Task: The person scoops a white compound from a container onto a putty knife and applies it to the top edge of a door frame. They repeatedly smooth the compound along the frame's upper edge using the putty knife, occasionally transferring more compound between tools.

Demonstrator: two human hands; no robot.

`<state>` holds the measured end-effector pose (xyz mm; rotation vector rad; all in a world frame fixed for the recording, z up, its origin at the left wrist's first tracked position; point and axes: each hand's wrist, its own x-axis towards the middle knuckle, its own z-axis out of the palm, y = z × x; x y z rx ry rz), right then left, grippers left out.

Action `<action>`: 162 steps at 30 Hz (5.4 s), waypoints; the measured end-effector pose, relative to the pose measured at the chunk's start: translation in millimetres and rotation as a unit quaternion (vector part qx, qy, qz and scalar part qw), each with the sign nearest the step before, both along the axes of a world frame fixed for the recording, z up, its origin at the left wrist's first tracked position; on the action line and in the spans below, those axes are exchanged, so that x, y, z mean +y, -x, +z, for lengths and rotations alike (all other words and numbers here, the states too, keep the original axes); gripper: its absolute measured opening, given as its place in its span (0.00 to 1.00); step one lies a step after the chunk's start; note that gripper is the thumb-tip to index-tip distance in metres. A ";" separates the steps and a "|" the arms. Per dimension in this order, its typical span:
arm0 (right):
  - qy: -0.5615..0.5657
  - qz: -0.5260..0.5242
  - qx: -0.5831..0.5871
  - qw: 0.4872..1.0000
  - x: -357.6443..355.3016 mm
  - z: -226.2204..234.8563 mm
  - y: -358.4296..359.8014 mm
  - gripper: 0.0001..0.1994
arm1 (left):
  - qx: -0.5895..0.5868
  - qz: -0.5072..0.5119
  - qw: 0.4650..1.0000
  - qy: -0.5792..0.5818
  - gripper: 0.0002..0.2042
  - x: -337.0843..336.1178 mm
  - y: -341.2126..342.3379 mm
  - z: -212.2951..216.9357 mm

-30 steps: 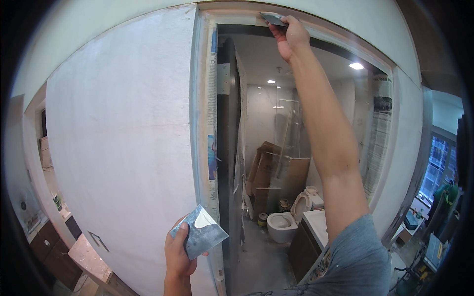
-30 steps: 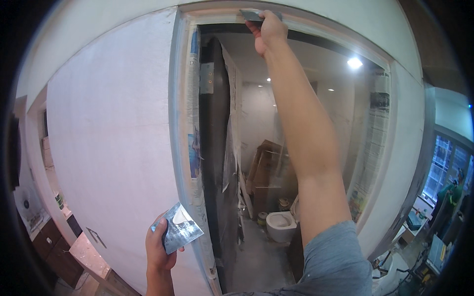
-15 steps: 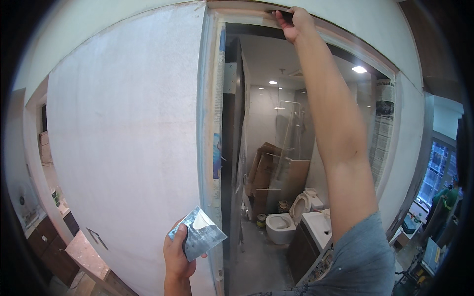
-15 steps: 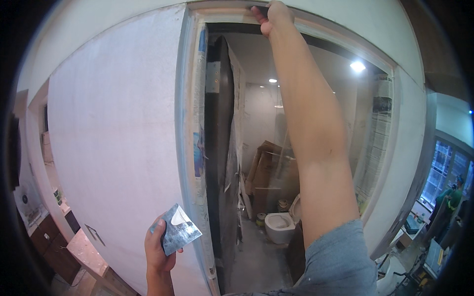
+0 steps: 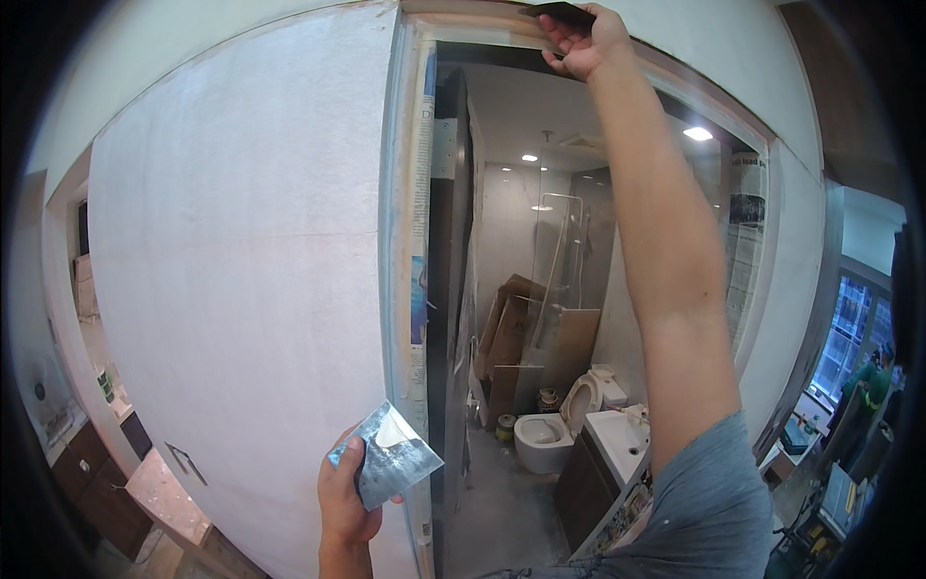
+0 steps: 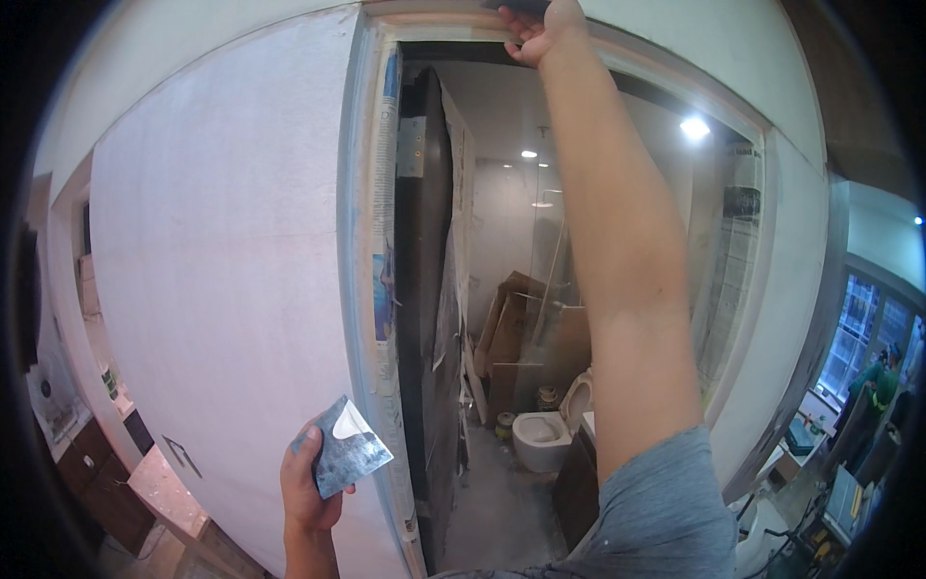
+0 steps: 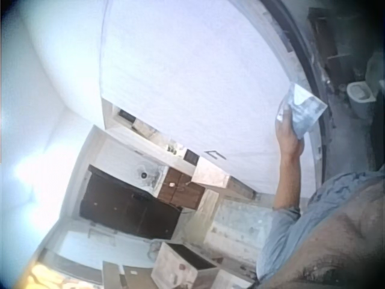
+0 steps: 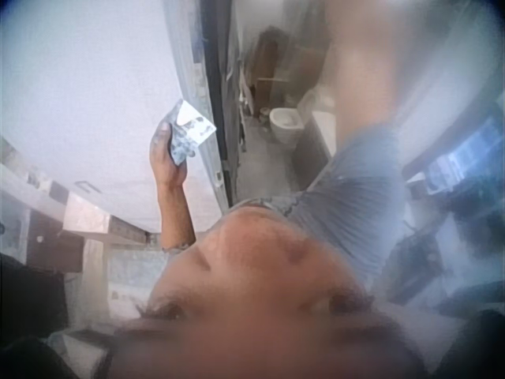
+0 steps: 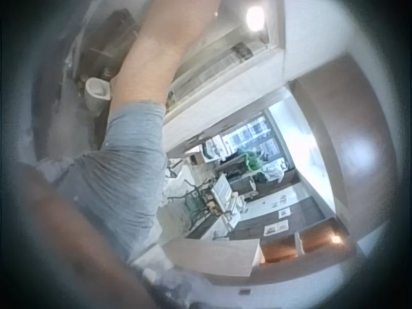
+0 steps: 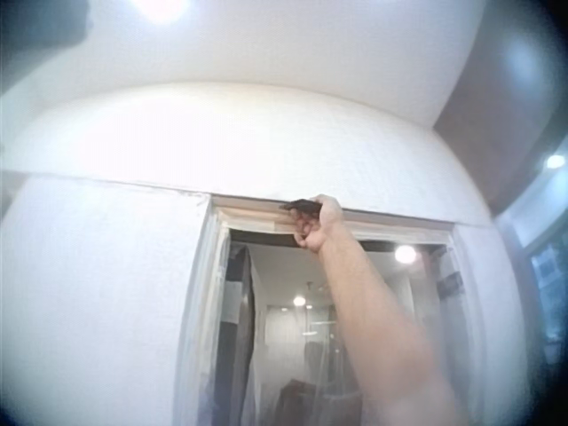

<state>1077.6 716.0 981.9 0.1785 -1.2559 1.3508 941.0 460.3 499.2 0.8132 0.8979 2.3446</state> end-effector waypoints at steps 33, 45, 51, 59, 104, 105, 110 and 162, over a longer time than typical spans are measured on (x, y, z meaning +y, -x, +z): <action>0.011 -0.055 0.007 0.998 2.5 23.7 45.3 0.10 | -0.032 0.012 0.999 -0.030 0.25 -15.5 12.2 -13.5; 0.016 0.072 0.027 0.997 -6.1 12.2 9.1 0.21 | -0.038 0.010 0.999 -0.023 0.25 -13.3 11.0 -11.2; -0.046 0.020 0.040 0.998 21.5 -4.7 20.2 0.13 | -0.036 0.011 0.999 -0.020 0.26 -11.2 13.1 -9.8; -0.046 -0.038 0.075 0.995 9.5 2.8 62.3 0.12 | -0.034 0.014 0.999 -0.027 0.26 -10.2 15.0 -11.4; -0.046 0.046 0.046 0.997 21.8 8.5 -42.6 0.12 | -0.027 0.006 0.999 -0.015 0.25 8.6 6.7 -9.5; -0.068 0.057 0.043 0.995 34.7 10.7 -49.3 0.10 | -0.027 0.005 1.000 -0.015 0.25 8.3 7.4 -9.1; -0.033 0.042 0.090 0.994 60.0 -5.4 -39.5 0.10 | -0.041 -0.003 0.999 -0.022 0.25 6.2 13.6 -12.0; -0.664 -0.286 -0.178 0.668 12.6 -363.9 -43.4 0.37 | 0.034 -0.108 0.993 -0.040 0.27 35.6 -26.3 52.0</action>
